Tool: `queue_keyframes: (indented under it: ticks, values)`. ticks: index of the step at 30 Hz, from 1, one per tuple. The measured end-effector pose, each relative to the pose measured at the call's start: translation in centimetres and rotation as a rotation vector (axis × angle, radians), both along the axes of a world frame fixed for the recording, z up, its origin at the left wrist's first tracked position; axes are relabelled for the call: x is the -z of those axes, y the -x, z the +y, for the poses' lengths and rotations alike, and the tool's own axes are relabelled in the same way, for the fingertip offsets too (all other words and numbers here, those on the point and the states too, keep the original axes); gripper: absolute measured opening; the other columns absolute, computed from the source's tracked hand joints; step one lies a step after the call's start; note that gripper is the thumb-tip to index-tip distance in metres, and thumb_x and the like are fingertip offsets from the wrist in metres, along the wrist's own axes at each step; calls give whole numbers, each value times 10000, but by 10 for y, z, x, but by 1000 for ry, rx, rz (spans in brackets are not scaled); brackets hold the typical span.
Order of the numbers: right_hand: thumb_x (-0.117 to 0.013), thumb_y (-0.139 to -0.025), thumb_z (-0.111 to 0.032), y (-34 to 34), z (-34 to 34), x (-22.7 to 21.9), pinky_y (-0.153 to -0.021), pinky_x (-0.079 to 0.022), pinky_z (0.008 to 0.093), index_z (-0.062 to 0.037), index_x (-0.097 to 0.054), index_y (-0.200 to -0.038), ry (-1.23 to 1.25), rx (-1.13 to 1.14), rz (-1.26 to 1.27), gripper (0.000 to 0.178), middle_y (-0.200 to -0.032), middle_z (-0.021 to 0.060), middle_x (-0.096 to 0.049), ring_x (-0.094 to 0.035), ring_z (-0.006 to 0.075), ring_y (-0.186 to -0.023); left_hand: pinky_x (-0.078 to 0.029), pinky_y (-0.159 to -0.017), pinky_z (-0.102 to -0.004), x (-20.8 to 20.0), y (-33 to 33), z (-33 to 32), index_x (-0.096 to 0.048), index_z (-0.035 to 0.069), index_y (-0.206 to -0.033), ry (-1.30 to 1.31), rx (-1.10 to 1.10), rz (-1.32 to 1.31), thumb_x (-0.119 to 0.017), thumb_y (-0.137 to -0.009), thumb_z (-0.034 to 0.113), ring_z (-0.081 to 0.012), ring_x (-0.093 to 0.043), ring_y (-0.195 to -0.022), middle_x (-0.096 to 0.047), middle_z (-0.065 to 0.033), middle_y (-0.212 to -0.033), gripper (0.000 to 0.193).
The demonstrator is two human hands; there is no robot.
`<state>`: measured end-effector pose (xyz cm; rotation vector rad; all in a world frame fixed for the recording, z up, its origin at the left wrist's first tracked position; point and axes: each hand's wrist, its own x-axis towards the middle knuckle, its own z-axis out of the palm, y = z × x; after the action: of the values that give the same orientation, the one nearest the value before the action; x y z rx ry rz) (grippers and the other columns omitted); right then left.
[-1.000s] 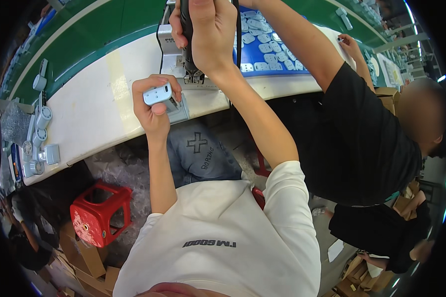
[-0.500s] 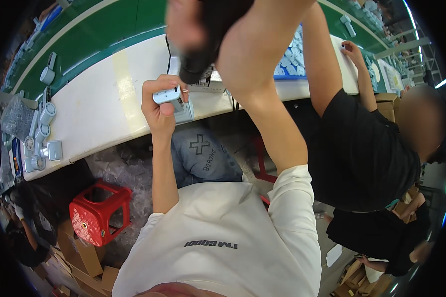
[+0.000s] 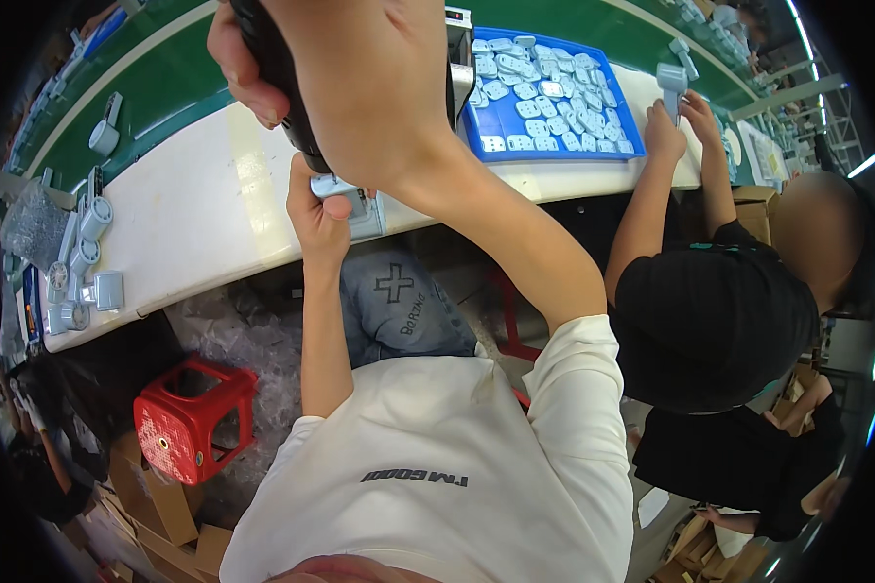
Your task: Fasten components of an electronic device using an electric screwdriver at a manual assembly station.
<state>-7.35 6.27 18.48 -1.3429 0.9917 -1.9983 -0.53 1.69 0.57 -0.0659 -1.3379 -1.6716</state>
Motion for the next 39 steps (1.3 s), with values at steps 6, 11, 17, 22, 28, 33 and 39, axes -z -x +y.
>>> queue_keyframes:
  ticks: [6, 11, 17, 22, 28, 33, 39]
  values:
    - [-428, -873, -631, 3, -4, 6, -414, -337, 195, -19, -461, -893, -45, -22, 1, 614, -585, 30, -470, -422, 86, -426, -426, -603, -219, -2, 0, 2, -494, 30, -970, -2, -2, -12, -704, -703, 471, -90, -534, -664, -638, -54, -845, 556]
    - [-436, -882, -611, 6, 2, 8, -417, -337, 193, -14, -465, -903, -76, -42, 0, 598, -594, 29, -471, -423, 82, -432, -429, -599, -222, -7, -1, 5, -491, 31, -962, 5, -47, -24, -704, -699, 472, -89, -537, -668, -639, -53, -847, 556]
    - [-445, -894, -586, -1, -2, 10, -420, -338, 191, -8, -469, -916, -103, -81, 10, 579, -604, 27, -473, -423, 78, -439, -434, -606, -223, -9, -2, 6, -488, 32, -955, -42, -30, -18, -708, -689, 471, -90, -540, -671, -636, -51, -843, 559]
    - [-396, -842, -669, 0, -2, 13, -409, -340, 206, -24, -463, -938, -51, -112, 13, 656, -616, 26, -473, -416, 83, -437, -437, -627, -225, -8, -3, 4, -496, 26, -985, -38, -36, -34, -725, -676, 464, -95, -544, -700, -629, -50, -845, 582]
    - [-420, -674, -861, 6, 31, 8, -375, -320, 231, -81, -434, -932, 446, -77, 36, 822, -607, -4, -408, -382, 93, -424, -443, -646, -235, 16, 3, -3, -503, 25, -1034, 87, 26, 15, -734, -688, 465, -111, -551, -734, -614, -56, -867, 606]
    - [-447, -676, -847, 12, 57, 69, -380, -327, 242, -67, -388, -906, 202, 381, -82, 816, -590, 26, -399, -383, 116, -425, -458, -609, -264, -1, -21, -7, -453, 22, -1038, 63, -65, 83, -667, -779, 498, -160, -549, -655, -568, -121, -818, 582]
    - [-501, -707, -792, 22, 49, 155, -406, -331, 245, -58, -369, -904, 74, 571, -48, 772, -597, 29, -373, -361, 121, -434, -475, -663, -275, -65, -19, -75, -464, 37, -1089, 346, -453, -8, -700, -815, 243, -148, -564, -736, -583, -85, -888, 417]
